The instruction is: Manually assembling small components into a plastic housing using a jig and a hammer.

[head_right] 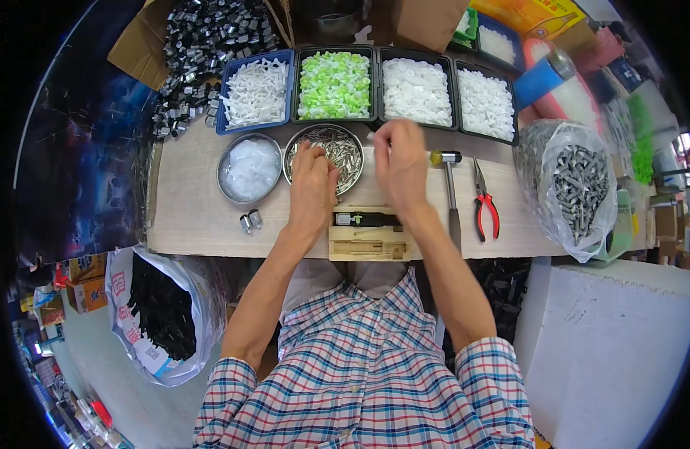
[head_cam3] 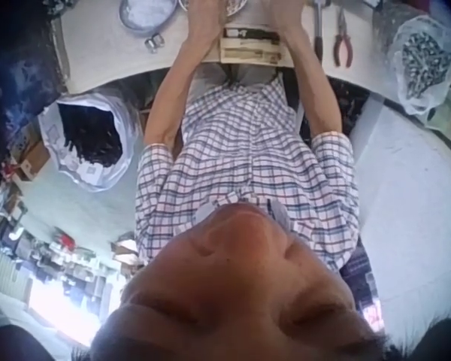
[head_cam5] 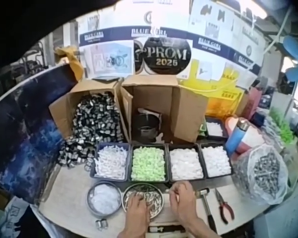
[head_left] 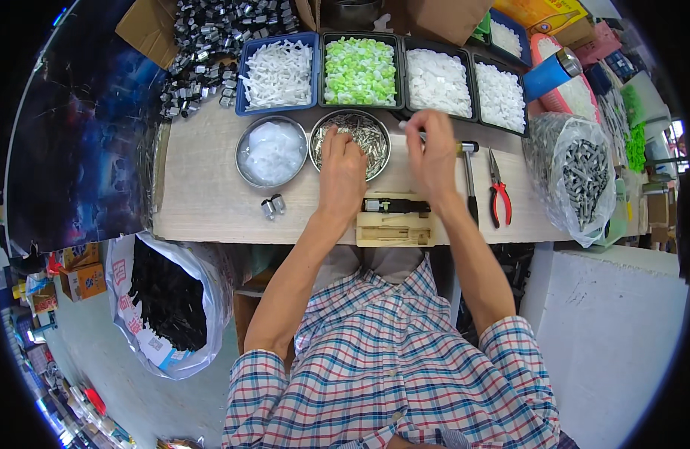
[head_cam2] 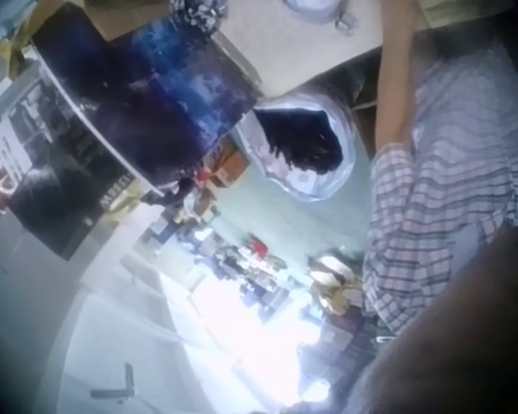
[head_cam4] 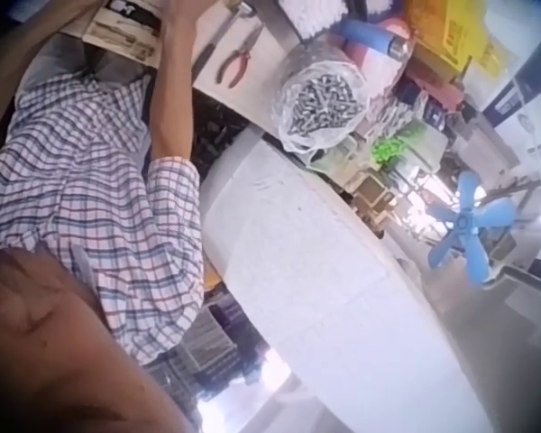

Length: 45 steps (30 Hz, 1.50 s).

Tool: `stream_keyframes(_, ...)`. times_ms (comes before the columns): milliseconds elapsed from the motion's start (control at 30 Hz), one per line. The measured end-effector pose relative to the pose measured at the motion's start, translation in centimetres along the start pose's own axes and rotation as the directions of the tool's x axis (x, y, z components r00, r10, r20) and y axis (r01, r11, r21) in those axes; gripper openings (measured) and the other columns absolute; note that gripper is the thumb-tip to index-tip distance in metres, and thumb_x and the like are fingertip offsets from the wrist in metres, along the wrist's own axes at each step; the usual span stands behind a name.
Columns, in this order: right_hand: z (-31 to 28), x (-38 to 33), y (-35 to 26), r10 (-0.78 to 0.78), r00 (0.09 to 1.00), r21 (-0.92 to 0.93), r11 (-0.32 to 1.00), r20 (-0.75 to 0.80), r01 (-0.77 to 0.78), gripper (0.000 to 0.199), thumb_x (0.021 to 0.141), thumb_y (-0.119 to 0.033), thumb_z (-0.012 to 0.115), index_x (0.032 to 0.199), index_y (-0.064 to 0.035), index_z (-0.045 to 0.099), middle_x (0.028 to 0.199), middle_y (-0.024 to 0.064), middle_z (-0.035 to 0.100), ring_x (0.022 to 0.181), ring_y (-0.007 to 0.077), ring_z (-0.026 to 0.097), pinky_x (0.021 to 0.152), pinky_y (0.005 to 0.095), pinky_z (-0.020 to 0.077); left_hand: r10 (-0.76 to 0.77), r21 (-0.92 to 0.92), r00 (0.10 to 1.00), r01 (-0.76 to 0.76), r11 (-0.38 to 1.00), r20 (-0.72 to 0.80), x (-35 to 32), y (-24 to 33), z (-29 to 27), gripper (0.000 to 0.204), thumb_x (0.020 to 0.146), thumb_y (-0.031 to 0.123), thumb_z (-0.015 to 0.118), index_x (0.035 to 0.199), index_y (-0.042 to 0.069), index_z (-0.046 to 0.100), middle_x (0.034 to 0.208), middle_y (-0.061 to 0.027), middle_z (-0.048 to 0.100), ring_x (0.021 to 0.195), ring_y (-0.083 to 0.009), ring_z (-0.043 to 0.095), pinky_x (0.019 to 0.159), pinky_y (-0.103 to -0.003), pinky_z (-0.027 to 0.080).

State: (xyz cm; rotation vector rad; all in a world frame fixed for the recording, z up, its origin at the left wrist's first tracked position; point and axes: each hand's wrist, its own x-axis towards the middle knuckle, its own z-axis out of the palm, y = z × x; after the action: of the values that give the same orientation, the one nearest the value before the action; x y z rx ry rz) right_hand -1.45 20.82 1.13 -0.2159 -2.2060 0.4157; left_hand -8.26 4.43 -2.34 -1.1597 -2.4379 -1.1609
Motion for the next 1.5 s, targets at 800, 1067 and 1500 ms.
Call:
stream_keyframes(800, -4.8, -7.7, -9.2, 0.636, 0.637, 0.503, 0.415, 0.436, -0.758, 0.008, 0.101, -0.006, 0.059, 0.106, 0.0006, 0.058, 0.098, 0.0051, 0.066, 0.09, 0.0106, 0.063, 0.081, 0.0247, 0.0518, -0.483, -0.638, 0.802, 0.583, 0.502, 0.352, -5.6, 6.9, -4.3, 0.009, 0.094, 0.005, 0.066, 0.096, -0.003, 0.062, 0.086, -0.0001, 0.063, 0.076, -0.0039, 0.055, 0.068, -0.021, 0.047)
stream_keyframes(1067, -5.6, -7.8, -8.4, 0.23, 0.951, 0.315, 0.905, 0.207, -0.287, 0.017, 0.086, 0.008, 0.066, 0.099, 0.0004, 0.058, 0.086, 0.0145, 0.062, 0.07, 0.0305, 0.064, 0.064, 0.0358, 0.0522, -0.018, -0.226, 1.0, 0.021, 0.974, 0.018, -5.7, 7.4, -4.9, 0.013, 0.084, -0.004, 0.067, 0.095, -0.003, 0.059, 0.093, -0.0147, 0.061, 0.083, -0.0303, 0.062, 0.071, -0.038, 0.052)
stream_keyframes(1500, -5.8, -7.9, -5.5, 0.057, 0.915, 0.062, 0.994, 0.399, -0.089, 0.019, 0.078, 0.0, 0.07, 0.094, -0.0041, 0.06, 0.103, 0.01, 0.058, 0.096, 0.0289, 0.057, 0.08, 0.0389, 0.045, 0.224, -0.031, 0.958, -0.223, 0.974, 0.176, -9.5, 6.5, -3.8, 0.017, 0.084, 0.007, 0.069, 0.097, 0.0, 0.06, 0.125, -0.0162, 0.065, 0.129, -0.0382, 0.053, 0.106, -0.055, 0.041)
